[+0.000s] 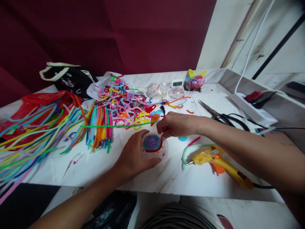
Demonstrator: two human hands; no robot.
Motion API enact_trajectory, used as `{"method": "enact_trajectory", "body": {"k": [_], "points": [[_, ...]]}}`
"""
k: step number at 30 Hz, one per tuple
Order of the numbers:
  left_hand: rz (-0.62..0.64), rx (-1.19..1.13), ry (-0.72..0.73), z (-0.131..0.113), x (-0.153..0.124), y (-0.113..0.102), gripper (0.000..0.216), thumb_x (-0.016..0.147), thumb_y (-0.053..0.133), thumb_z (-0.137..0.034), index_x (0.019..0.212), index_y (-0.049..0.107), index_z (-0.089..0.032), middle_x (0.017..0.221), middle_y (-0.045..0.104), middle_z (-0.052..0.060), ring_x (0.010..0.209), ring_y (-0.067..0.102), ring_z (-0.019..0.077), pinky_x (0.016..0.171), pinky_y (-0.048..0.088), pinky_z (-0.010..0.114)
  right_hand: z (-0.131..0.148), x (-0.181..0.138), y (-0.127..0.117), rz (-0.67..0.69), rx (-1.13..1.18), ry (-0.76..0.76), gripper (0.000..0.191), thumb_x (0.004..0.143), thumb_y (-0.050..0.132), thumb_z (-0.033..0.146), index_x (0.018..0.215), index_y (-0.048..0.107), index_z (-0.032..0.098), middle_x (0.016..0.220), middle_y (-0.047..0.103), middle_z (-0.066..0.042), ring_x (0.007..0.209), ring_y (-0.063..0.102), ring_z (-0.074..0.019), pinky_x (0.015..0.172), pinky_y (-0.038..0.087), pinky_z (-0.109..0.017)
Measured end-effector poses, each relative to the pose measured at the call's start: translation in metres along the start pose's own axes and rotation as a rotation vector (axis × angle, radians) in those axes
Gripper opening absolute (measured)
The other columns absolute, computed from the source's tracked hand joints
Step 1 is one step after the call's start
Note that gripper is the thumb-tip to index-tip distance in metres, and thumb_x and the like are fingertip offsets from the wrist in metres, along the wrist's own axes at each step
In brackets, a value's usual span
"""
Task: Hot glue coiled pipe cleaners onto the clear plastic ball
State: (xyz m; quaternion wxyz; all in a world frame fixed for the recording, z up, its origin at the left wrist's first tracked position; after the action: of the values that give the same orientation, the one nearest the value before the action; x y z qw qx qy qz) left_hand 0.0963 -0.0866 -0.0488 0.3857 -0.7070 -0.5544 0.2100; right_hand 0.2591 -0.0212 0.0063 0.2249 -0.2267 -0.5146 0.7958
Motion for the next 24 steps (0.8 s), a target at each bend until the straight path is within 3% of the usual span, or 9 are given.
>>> {"method": "enact_trajectory", "body": {"k": [4, 9, 17, 21, 24], "points": [[0.068, -0.067, 0.09, 0.004, 0.016, -0.014, 0.087, 0.061, 0.083, -0.044, 0.13, 0.034, -0.022, 0.127, 0.053, 0.012, 0.115, 0.056, 0.0305, 0.097, 0.047, 0.051, 0.0, -0.002, -0.009, -0.075, -0.028, 0.022, 0.009, 0.08, 0.072, 0.025, 0.085, 0.073, 0.018, 0.071, 0.069, 0.0, 0.063, 0.057, -0.0098, 0.06, 0.036, -0.021], [0.269, -0.163, 0.283, 0.008, 0.041, -0.024, 0.088, 0.057, 0.087, -0.045, 0.129, 0.039, -0.026, 0.131, 0.052, 0.009, 0.123, 0.053, 0.0269, 0.104, 0.044, 0.044, 0.009, -0.012, -0.01, -0.11, -0.077, 0.137, 0.009, 0.08, 0.071, 0.029, 0.078, 0.071, 0.02, 0.067, 0.067, 0.001, 0.061, 0.056, -0.0114, 0.056, 0.032, -0.024], [0.531, -0.183, 0.431, 0.015, 0.059, -0.011, 0.087, 0.052, 0.09, -0.032, 0.127, 0.046, -0.025, 0.125, 0.059, 0.006, 0.115, 0.059, 0.0255, 0.099, 0.048, 0.039, 0.023, -0.024, 0.018, -0.016, -0.125, 0.293, 0.013, 0.082, 0.062, 0.029, 0.077, 0.072, 0.021, 0.069, 0.068, -0.007, 0.063, 0.057, -0.0176, 0.055, 0.029, -0.028], [0.575, -0.159, 0.455, 0.017, 0.055, -0.008, 0.074, 0.058, 0.087, -0.033, 0.121, 0.049, -0.027, 0.121, 0.062, 0.004, 0.111, 0.062, 0.0247, 0.094, 0.052, 0.037, 0.022, -0.025, 0.023, -0.014, -0.102, 0.305, 0.014, 0.082, 0.062, 0.03, 0.076, 0.071, 0.022, 0.068, 0.067, -0.005, 0.062, 0.055, -0.0158, 0.055, 0.028, -0.028], [0.531, -0.106, 0.455, 0.012, 0.045, -0.01, 0.073, 0.067, 0.082, -0.037, 0.13, 0.045, -0.027, 0.13, 0.059, 0.006, 0.119, 0.058, 0.0267, 0.102, 0.048, 0.041, 0.019, -0.026, 0.025, -0.022, -0.067, 0.303, 0.015, 0.083, 0.061, 0.031, 0.076, 0.071, 0.023, 0.065, 0.065, -0.002, 0.058, 0.051, -0.0133, 0.054, 0.028, -0.026]]}}
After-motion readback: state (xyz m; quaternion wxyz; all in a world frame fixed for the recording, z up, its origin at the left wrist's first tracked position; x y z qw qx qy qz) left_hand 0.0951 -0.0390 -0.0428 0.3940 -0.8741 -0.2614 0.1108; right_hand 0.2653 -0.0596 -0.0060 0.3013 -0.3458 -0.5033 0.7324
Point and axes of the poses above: each hand's wrist, its own x-axis towards the middle knuckle, its own y-axis out of the palm, z = x × y, the point moved 4 cm from there along x, towards the middle knuckle
